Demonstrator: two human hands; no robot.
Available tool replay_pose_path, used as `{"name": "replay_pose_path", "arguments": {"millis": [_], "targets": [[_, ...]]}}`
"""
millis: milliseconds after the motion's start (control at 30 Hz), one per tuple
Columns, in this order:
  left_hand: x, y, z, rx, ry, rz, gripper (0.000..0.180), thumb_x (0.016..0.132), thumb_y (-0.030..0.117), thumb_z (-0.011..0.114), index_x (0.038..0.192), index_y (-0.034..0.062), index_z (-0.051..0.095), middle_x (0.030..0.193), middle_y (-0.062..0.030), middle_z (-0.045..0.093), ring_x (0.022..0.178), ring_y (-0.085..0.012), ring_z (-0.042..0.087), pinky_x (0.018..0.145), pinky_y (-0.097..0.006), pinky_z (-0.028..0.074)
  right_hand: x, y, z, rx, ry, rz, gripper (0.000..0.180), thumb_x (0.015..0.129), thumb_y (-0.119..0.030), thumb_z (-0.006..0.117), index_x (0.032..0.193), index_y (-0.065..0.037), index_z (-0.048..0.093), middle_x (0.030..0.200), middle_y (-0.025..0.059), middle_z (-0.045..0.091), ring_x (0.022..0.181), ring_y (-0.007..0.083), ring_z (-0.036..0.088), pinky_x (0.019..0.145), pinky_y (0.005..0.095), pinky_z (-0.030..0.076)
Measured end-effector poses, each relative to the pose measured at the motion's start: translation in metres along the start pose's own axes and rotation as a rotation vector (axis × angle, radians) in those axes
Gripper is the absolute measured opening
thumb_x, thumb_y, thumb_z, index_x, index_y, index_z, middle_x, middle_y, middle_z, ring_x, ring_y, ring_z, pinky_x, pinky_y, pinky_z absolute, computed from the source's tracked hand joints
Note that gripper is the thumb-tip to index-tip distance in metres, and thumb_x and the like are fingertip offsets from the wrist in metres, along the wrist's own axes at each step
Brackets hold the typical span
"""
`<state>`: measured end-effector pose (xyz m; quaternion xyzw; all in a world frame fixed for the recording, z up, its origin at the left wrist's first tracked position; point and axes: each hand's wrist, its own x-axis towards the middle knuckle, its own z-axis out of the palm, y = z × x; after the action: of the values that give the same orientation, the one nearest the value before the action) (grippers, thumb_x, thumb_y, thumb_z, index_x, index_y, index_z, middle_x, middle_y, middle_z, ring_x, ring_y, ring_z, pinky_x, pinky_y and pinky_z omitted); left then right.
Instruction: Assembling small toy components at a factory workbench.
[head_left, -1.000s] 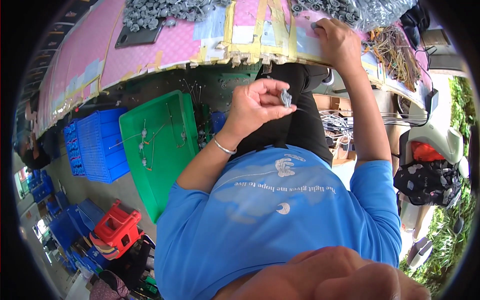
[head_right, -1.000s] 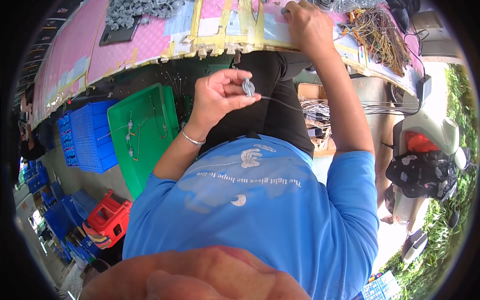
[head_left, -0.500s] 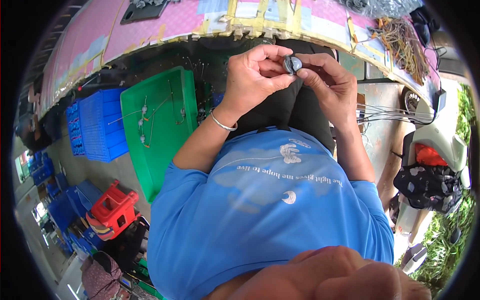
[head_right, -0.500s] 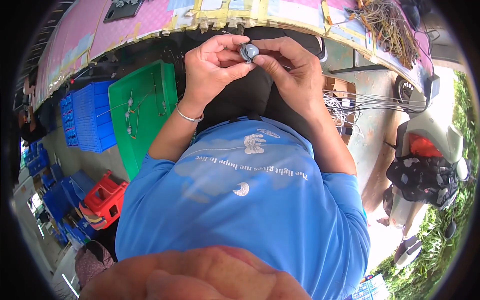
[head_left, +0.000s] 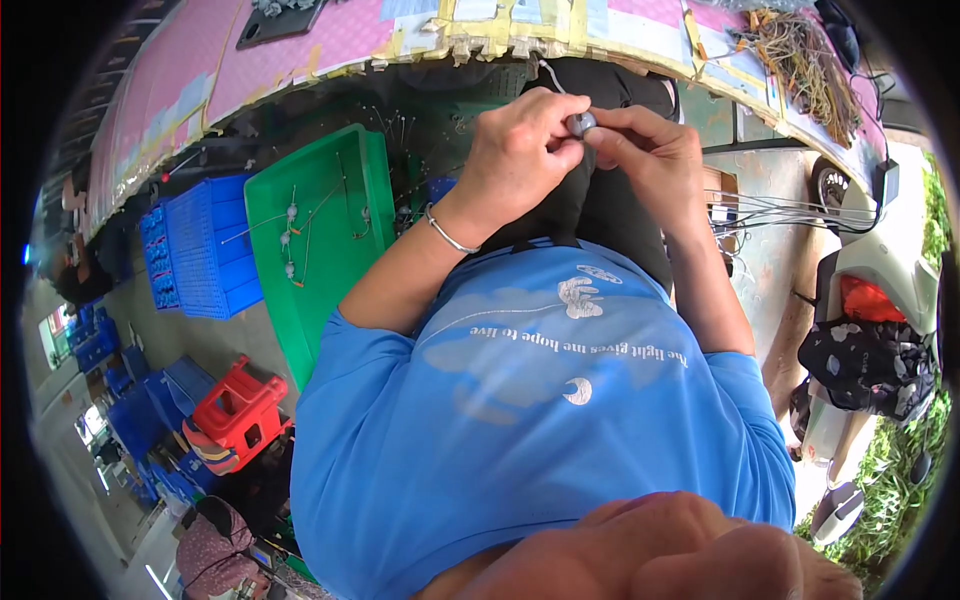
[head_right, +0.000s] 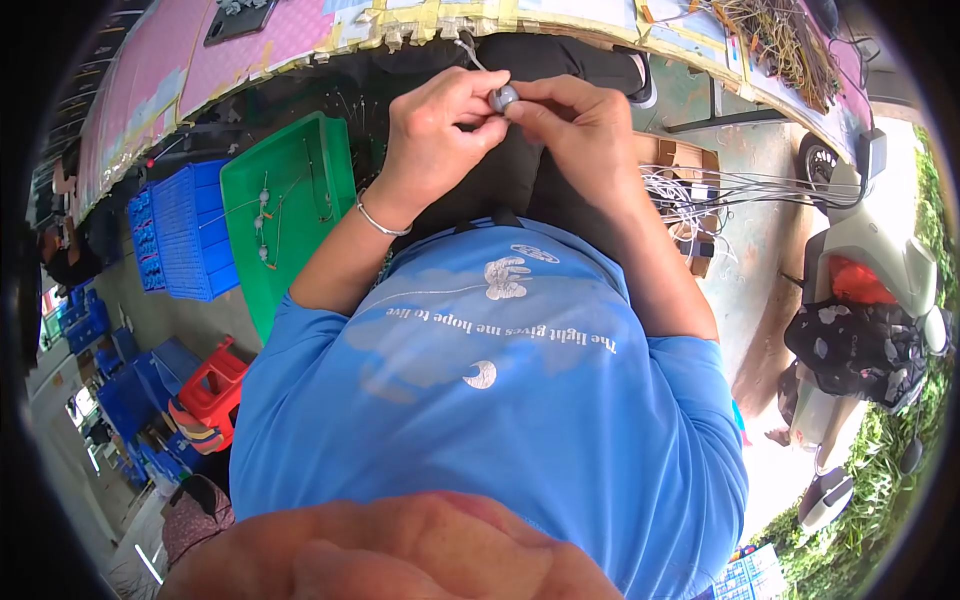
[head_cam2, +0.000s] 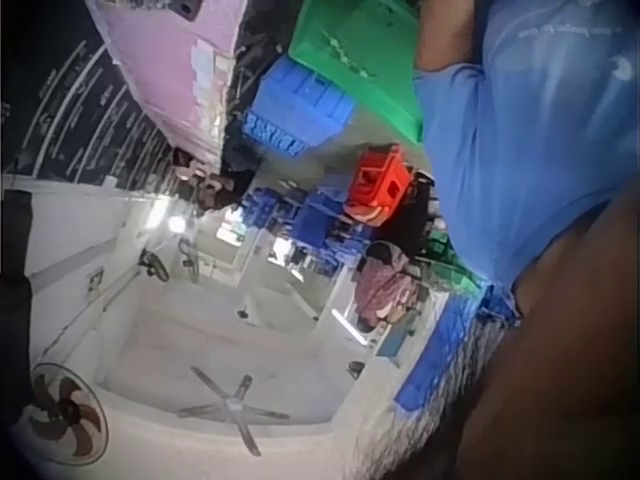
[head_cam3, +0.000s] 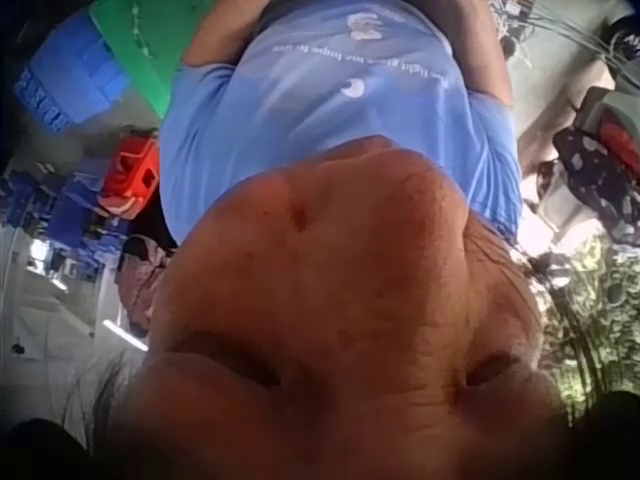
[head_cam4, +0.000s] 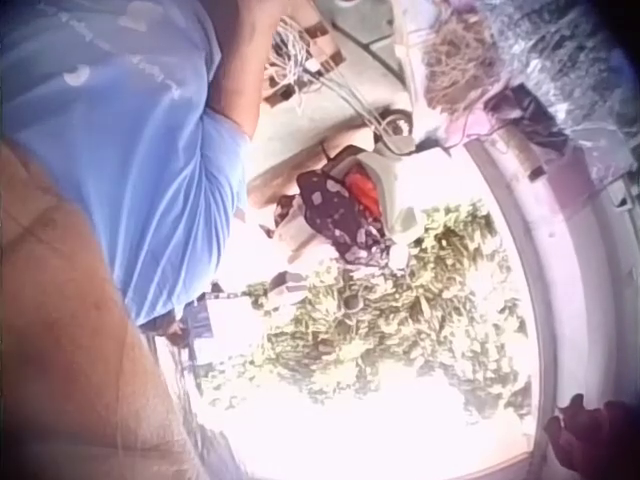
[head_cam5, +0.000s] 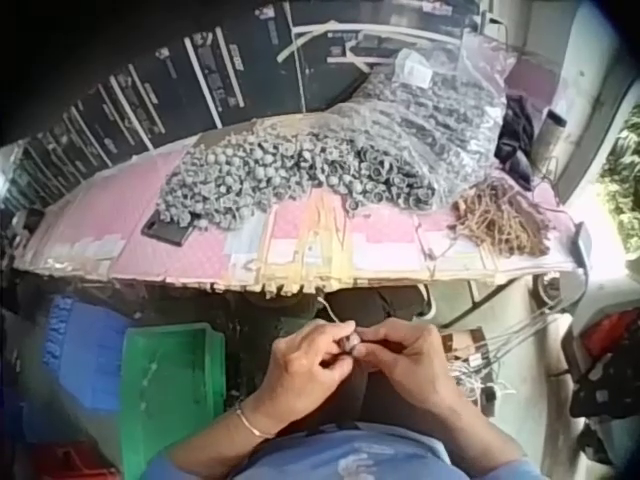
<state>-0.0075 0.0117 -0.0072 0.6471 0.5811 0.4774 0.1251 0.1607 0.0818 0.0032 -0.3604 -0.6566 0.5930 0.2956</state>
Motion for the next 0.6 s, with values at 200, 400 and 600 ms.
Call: {"name": "replay_pose_path", "arguments": {"millis": [200, 400, 600], "targets": [[0.006, 0.005, 0.007, -0.583, -0.058, -0.236, 0.042, 0.079, -0.012, 0.071, 0.118, 0.0007, 0.065, 0.105, -0.0099, 0.071, 0.088, -0.0165, 0.071, 0.078, -0.026, 0.060, 0.005, 0.010, -0.020, 0.311, -0.056, -0.041, 0.026, 0.092, -0.011, 0.069, 0.115, -0.001, 0.068, 0.102, 0.0075, 0.071, 0.096, 0.0131, 0.066, 0.084, 0.0267, 0.053], [0.001, 0.015, 0.019, -0.675, -0.036, -0.356, 0.045, 0.080, -0.011, 0.072, 0.124, -0.0038, 0.061, 0.103, -0.0118, 0.071, 0.091, -0.0157, 0.069, 0.082, -0.027, 0.059, 0.009, 0.017, -0.011, 0.737, -0.198, 0.047, 0.030, 0.097, -0.018, 0.061, 0.118, 0.004, 0.063, 0.102, 0.0105, 0.069, 0.093, 0.0158, 0.066, 0.082, 0.0273, 0.053], [0.004, 0.013, 0.023, -0.571, -0.027, -0.320, 0.055, 0.078, -0.005, 0.077, 0.129, -0.0045, 0.057, 0.100, -0.0136, 0.071, 0.091, -0.0143, 0.069, 0.081, -0.025, 0.057, 0.011, 0.023, 0.004, 0.879, -0.063, 0.104, 0.027, 0.099, -0.018, 0.058, 0.113, 0.004, 0.062, 0.101, 0.0110, 0.068, 0.091, 0.0156, 0.065, 0.082, 0.0279, 0.053]]}}
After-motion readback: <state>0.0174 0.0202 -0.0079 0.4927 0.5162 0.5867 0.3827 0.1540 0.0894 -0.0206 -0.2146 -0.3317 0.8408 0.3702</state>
